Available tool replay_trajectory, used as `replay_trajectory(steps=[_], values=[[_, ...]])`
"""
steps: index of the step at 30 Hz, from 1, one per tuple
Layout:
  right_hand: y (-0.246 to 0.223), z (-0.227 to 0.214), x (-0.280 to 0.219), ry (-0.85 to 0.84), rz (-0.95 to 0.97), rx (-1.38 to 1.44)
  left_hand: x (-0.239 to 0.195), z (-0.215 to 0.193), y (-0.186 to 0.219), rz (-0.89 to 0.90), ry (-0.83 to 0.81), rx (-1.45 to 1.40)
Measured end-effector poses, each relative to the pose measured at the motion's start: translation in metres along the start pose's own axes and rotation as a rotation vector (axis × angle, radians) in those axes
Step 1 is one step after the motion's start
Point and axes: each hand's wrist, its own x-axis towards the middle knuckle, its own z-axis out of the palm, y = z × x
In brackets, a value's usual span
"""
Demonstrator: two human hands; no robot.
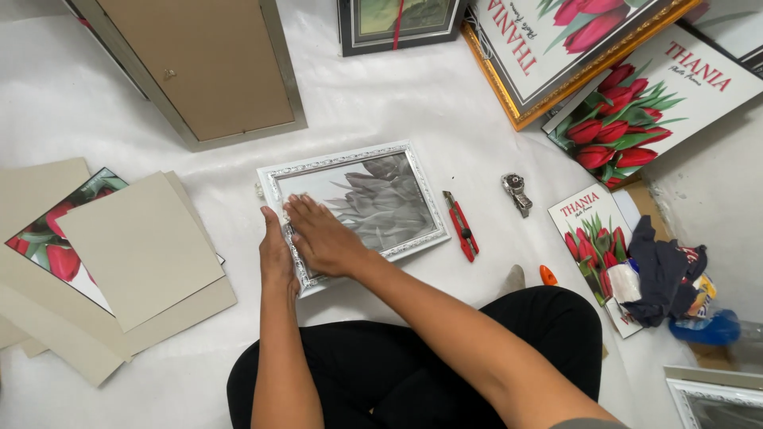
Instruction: Assembling a picture frame by cleaning the glass and inserting the backing board
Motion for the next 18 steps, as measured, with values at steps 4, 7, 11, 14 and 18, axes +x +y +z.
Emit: replay_trajectory(steps=[4,7,11,14,18], values=[[0.047,-0.029,0.018,-0.001,0.086,-0.129,0.014,-0.007,-0.009,-0.031,0.006,0.025],[0.080,-0.062,0.015,-0.069,0.268,-0.248,0.022,-0.008,-0.014,-0.031,-0.008,0.028],[0.147,-0.061,0.000,-0.077,0.514,-0.295,0.029,-0.008,-0.020,-0.012,-0.054,0.072],[0.150,-0.060,-0.034,-0.122,0.564,-0.337,0.034,-0.013,-0.028,0.002,-0.048,0.058],[0.111,-0.047,-0.084,-0.187,0.654,-0.300,0.031,-0.012,-0.029,0.032,-0.033,0.023]])
